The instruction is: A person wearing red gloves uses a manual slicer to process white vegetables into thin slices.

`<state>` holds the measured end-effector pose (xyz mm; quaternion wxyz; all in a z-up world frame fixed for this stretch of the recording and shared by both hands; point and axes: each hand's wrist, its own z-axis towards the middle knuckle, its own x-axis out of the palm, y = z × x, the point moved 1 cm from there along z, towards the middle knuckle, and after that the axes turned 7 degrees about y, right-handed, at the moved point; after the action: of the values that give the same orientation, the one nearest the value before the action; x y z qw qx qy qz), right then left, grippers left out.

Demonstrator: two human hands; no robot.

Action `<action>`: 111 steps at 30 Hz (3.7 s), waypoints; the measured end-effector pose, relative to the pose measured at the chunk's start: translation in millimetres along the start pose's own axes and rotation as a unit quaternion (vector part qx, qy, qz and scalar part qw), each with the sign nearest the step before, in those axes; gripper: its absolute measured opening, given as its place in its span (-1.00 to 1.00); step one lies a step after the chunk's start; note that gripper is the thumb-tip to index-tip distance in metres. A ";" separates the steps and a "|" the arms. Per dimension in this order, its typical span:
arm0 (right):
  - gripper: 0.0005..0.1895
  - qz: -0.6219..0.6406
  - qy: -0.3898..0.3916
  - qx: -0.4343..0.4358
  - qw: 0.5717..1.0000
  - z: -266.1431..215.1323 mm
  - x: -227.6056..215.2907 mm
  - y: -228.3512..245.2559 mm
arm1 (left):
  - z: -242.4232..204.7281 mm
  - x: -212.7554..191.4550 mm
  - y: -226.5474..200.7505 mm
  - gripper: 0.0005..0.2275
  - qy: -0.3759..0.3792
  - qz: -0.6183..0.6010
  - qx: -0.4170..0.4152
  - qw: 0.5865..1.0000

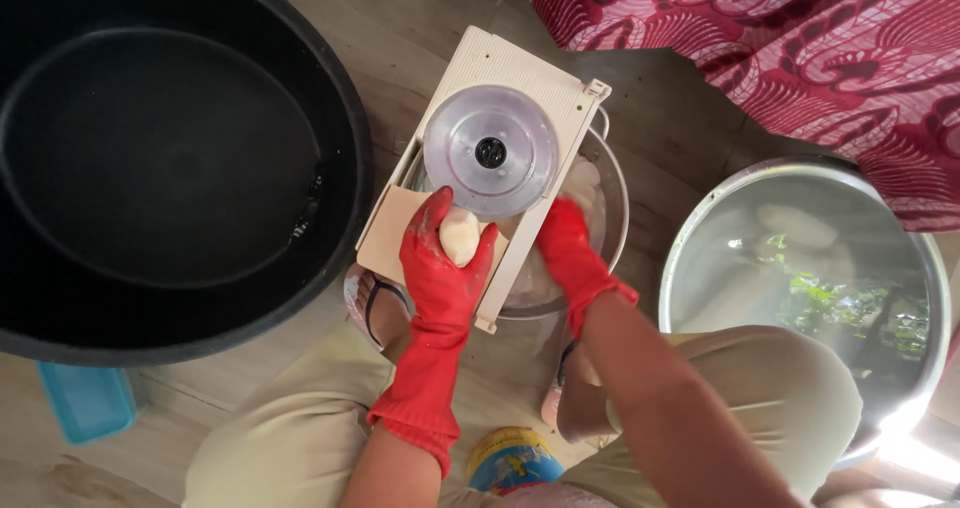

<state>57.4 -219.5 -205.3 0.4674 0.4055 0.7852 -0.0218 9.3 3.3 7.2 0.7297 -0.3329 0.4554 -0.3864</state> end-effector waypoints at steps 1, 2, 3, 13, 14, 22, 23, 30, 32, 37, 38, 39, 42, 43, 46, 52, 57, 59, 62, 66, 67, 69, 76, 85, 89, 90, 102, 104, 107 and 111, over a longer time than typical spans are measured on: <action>-0.30 0.000 0.000 -0.001 1.000 7.5 13.1 -5.0 | 1.0 -0.9 -0.8 -0.40 0.000 0.001 0.000 1.000; -0.27 0.022 0.021 0.013 0.999 14.7 26.5 -11.8 | 1.1 -1.3 -1.7 -0.40 0.000 0.000 0.000 1.000; -0.23 0.043 0.041 0.026 0.998 21.7 39.9 -18.9 | 0.8 -1.7 -2.7 -0.41 0.001 0.000 0.000 1.000; -0.44 0.141 0.040 0.018 0.989 59.3 81.4 -65.7 | 0.5 -1.2 -0.2 -0.41 0.000 -0.012 -0.004 1.000; -0.30 0.185 0.010 0.048 0.981 51.1 67.7 -68.1 | -0.7 -1.4 0.1 -0.41 -0.002 -0.012 -0.003 1.000; -0.23 0.324 0.022 0.041 0.945 -41.9 -6.0 -18.4 | -2.2 -1.5 -0.3 -0.41 -0.006 -0.014 -0.013 1.000; -0.27 0.341 0.015 0.055 0.938 -50.3 -13.8 -13.3 | -2.2 -2.4 -1.0 -0.42 -0.005 -0.006 -0.008 1.000; -0.26 0.431 -0.007 0.045 0.901 -85.3 -37.8 6.5 | -3.3 -3.0 -3.1 -0.43 -0.006 -0.013 -0.012 1.000; -0.25 0.432 -0.004 0.067 0.899 -88.6 -43.2 8.6 | -3.9 -0.6 -1.0 -0.42 -0.006 -0.015 -0.010 1.000; -0.34 0.296 0.006 0.033 0.955 -56.2 -21.2 -12.2 | -2.0 -2.9 -0.8 -0.42 -0.006 -0.012 -0.015 1.000; -0.41 0.239 0.007 -0.012 0.971 -50.1 -13.7 -19.5 | -2.0 -2.4 -1.1 -0.42 -0.005 -0.007 -0.011 1.000; -0.45 0.180 0.008 -0.055 0.982 -43.7 -6.1 -26.8 | -1.8 -1.5 -1.2 -0.41 -0.003 -0.001 -0.007 1.000; -0.64 0.150 -0.026 -0.073 0.986 -80.4 -47.8 4.2 | -2.1 -0.9 -1.3 -0.41 0.001 0.005 -0.006 1.000; -0.64 0.149 -0.020 -0.074 0.986 -81.4 -53.2 11.0 | -4.0 -1.7 1.1 -0.41 0.000 0.009 -0.009 1.000; -0.64 0.070 -0.107 -0.156 0.980 -64.2 -67.7 20.7 | -4.1 1.9 3.7 -0.40 -0.001 -0.003 -0.020 1.000; -0.28 0.088 -0.111 -0.262 0.955 -34.0 -41.4 18.1 | 1.6 -1.3 -0.7 -0.42 0.001 -0.006 -0.018 1.000; -0.37 0.381 0.054 -0.085 0.919 -47.4 -23.3 13.6 | -1.7 0.1 2.1 -0.41 -0.001 -0.017 -0.027 0.999; -0.39 0.446 0.094 -0.038 0.890 -48.5 -16.8 7.8 | 0.6 -0.9 -1.8 -0.42 -0.002 -0.013 -0.022 1.000; -0.46 0.534 0.110 0.011 0.838 -32.5 -2.9 -14.5 | -1.8 -2.6 -2.0 -0.42 -0.002 -0.002 -0.011 1.000; -0.53 0.232 0.026 -0.055 0.971 -20.3 -34.6 -10.4 | -0.4 -1.2 -2.6 -0.43 -0.008 -0.005 -0.006 1.000; -0.53 0.232 0.028 -0.055 0.971 -32.2 -44.0 -5.3 | -1.6 -1.7 -2.1 -0.43 -0.008 -0.004 -0.007 1.000; -0.17 0.474 0.074 -0.067 0.875 -53.0 -66.0 7.1 | -1.6 -0.9 -2.4 -0.42 -0.007 -0.012 -0.014 1.000; -0.65 -0.143 -0.395 -0.119 0.900 -86.7 -21.1 -2.0 | -0.3 2.4 -0.1 -0.42 -0.009 -0.009 0.001 1.000; -0.50 0.276 -0.092 0.203 0.935 -6.9 38.6 32.4 | -2.5 0.3 0.8 -0.43 -0.001 -0.003 -0.006 1.000; -0.60 0.269 0.197 0.054 0.941 -66.7 -45.0 61.5 | -6.9 -0.6 2.4 -0.41 -0.003 0.001 -0.007 1.000; -0.63 0.262 0.286 -0.001 0.922 -82.8 -67.9 73.2 | -4.5 1.5 1.3 -0.41 -0.005 -0.005 -0.005 1.000; -0.60 0.548 0.053 -0.004 0.835 -63.0 -25.7 -21.3 | -1.8 0.9 -2.4 -0.43 -0.014 0.008 0.005 1.000; -0.56 0.567 0.031 0.006 0.823 -68.1 -27.3 -4.9 | -1.0 0.1 -3.1 -0.43 -0.015 0.008 0.004 1.000; -0.50 0.507 -0.005 0.048 0.860 -81.5 -29.0 7.1 | -3.9 0.5 -1.7 -0.42 -0.014 0.003 0.003 1.000; -0.37 0.292 -0.014 0.035 0.956 -37.7 -10.7 -14.5 | -1.0 -1.7 -4.2 -0.43 -0.008 0.000 0.000 1.000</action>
<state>23.3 -220.3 -181.1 0.4497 0.6329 0.6247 0.0831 6.8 2.6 11.1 0.7329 -0.3362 0.4499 -0.3840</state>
